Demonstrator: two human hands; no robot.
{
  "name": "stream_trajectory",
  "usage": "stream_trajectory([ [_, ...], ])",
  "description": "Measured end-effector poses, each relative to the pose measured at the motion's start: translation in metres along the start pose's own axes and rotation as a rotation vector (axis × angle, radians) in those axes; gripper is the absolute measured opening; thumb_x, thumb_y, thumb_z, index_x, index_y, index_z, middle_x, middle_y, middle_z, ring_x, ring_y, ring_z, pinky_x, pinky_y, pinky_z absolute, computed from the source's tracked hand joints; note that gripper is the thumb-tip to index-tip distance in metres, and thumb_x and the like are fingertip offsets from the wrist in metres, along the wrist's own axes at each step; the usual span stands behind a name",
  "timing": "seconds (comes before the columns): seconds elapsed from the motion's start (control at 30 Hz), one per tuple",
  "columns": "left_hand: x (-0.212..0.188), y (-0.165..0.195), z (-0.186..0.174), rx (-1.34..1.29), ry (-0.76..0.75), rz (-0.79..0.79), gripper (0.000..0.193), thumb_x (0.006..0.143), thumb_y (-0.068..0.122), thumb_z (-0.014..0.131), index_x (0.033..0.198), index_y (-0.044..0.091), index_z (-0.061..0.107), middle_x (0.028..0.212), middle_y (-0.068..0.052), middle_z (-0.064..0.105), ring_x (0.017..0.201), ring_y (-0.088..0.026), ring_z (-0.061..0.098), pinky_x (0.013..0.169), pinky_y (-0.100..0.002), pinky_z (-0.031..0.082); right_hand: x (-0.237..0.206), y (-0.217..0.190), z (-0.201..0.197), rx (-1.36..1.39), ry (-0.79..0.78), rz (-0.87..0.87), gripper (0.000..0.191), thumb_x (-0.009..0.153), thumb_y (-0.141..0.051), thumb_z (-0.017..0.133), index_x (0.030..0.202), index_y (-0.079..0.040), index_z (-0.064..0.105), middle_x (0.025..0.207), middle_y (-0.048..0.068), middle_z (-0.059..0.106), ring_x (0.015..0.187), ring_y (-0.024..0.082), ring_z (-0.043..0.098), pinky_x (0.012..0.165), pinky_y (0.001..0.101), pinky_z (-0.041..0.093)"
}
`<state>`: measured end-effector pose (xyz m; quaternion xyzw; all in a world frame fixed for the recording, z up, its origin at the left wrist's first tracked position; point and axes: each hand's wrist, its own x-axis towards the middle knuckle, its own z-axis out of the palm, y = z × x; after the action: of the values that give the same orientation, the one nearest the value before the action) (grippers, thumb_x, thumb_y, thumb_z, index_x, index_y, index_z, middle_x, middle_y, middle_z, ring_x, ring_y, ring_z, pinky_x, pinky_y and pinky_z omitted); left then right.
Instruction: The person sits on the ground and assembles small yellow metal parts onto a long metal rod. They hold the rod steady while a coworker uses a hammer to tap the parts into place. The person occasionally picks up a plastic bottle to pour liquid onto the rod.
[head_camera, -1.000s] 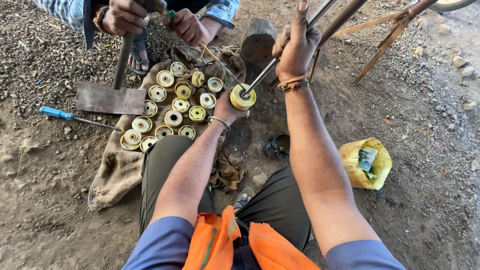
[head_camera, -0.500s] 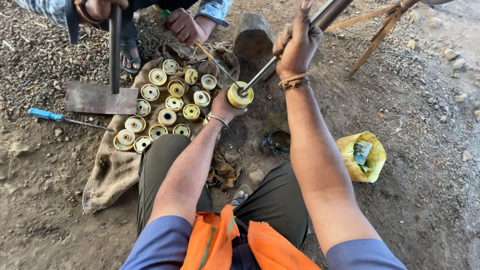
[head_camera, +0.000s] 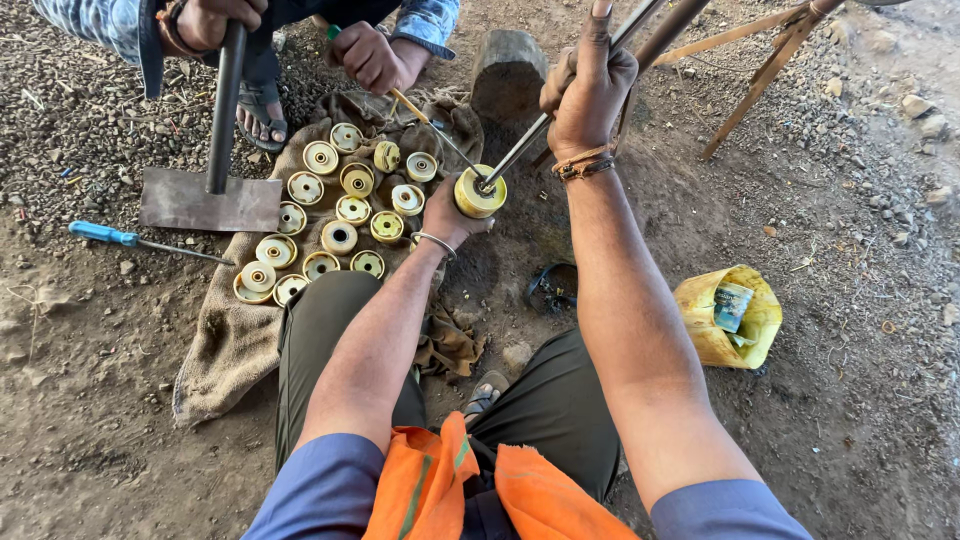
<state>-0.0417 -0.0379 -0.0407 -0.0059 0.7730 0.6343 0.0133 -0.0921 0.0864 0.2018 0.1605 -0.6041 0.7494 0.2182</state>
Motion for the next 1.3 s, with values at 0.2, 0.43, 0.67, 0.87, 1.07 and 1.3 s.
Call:
stream_trajectory([
  [0.2, -0.001, -0.002, 0.000, -0.029, 0.012, 0.007, 0.099, 0.052, 0.016, 0.102, 0.138, 0.010, 0.053, 0.133, -0.005, 0.065, 0.122, -0.022, 0.063, 0.111, -0.034, 0.049, 0.000, 0.003, 0.001, 0.014, 0.003, 0.003, 0.061, 0.098, -0.052, 0.072, 0.057, -0.019, 0.041, 0.047, -0.002, 0.040, 0.037, 0.011, 0.040, 0.034, 0.0315, 0.030],
  [0.43, -0.003, -0.001, 0.000, -0.027, 0.015, 0.050, 0.094, 0.054, 0.017, 0.101, 0.136, 0.010, 0.056, 0.130, -0.005, 0.068, 0.120, -0.021, 0.065, 0.108, -0.033, 0.051, 0.000, 0.000, 0.002, 0.024, 0.000, 0.014, 0.061, 0.099, -0.051, 0.071, 0.058, -0.019, 0.039, 0.047, -0.003, 0.038, 0.037, 0.010, 0.038, 0.034, 0.0310, 0.028],
  [0.67, -0.007, -0.001, -0.004, -0.057, 0.055, 0.080, 0.090, 0.053, 0.013, 0.101, 0.132, 0.010, 0.058, 0.126, -0.005, 0.070, 0.117, -0.020, 0.066, 0.106, -0.033, 0.051, 0.001, 0.001, 0.009, 0.040, 0.003, 0.009, 0.059, 0.098, -0.049, 0.071, 0.058, -0.017, 0.042, 0.048, -0.001, 0.041, 0.036, 0.012, 0.041, 0.033, 0.0325, 0.030],
  [0.87, -0.010, 0.008, -0.016, -0.176, 0.041, 0.076, 0.082, 0.055, 0.011, 0.099, 0.127, 0.010, 0.059, 0.122, -0.002, 0.073, 0.114, -0.017, 0.068, 0.101, -0.032, 0.054, 0.003, 0.003, 0.027, 0.037, -0.044, 0.004, 0.059, 0.100, -0.047, 0.071, 0.059, -0.015, 0.045, 0.049, 0.000, 0.043, 0.038, 0.012, 0.042, 0.035, 0.0317, 0.029],
  [1.07, -0.014, 0.017, -0.027, -0.118, 0.032, 0.070, 0.078, 0.057, 0.014, 0.100, 0.124, 0.009, 0.060, 0.119, -0.003, 0.074, 0.111, -0.017, 0.070, 0.099, -0.033, 0.055, 0.001, 0.000, 0.034, 0.061, -0.045, -0.005, 0.058, 0.099, -0.046, 0.073, 0.059, -0.014, 0.046, 0.050, 0.000, 0.044, 0.037, 0.012, 0.040, 0.034, 0.0316, 0.028],
  [1.3, -0.024, 0.025, -0.028, -0.111, 0.080, 0.159, 0.080, 0.056, 0.020, 0.101, 0.126, 0.009, 0.063, 0.119, -0.004, 0.074, 0.110, -0.018, 0.070, 0.098, -0.033, 0.055, -0.009, -0.012, 0.034, 0.018, -0.017, 0.011, 0.062, 0.099, -0.053, 0.070, 0.057, -0.019, 0.041, 0.047, -0.003, 0.038, 0.036, 0.010, 0.039, 0.034, 0.0308, 0.028],
])
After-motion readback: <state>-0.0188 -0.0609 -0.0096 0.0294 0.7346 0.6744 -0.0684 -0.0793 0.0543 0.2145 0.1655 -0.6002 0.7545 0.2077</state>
